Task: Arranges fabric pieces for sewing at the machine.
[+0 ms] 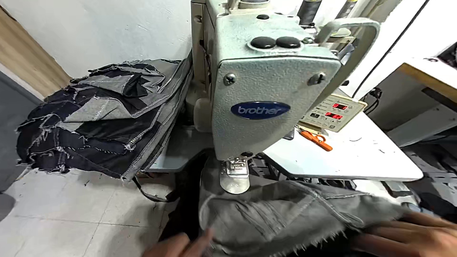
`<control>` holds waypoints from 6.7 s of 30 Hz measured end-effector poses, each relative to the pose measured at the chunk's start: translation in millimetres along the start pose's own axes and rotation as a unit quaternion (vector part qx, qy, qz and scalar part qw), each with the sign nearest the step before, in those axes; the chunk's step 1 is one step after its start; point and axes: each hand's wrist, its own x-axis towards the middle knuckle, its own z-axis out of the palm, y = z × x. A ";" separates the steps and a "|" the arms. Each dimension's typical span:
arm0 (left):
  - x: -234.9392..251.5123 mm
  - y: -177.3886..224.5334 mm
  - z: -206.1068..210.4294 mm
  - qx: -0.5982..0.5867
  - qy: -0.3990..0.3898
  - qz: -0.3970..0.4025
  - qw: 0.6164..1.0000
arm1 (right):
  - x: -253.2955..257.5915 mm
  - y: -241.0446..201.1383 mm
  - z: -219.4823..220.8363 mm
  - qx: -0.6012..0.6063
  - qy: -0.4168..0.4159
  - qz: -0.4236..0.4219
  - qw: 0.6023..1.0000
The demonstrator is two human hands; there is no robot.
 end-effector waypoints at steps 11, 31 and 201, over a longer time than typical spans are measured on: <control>24.2 4.6 -1.0 -0.333 0.051 -0.228 0.914 | 91.4 30.6 65.3 0.436 0.253 -0.251 0.827; 161.4 -119.3 75.6 -0.144 -0.057 -0.225 0.962 | 211.2 82.8 86.4 0.121 0.494 0.098 0.855; 82.3 -24.0 36.3 -0.053 0.051 -0.151 0.986 | 189.1 13.3 104.4 0.467 0.425 0.173 0.756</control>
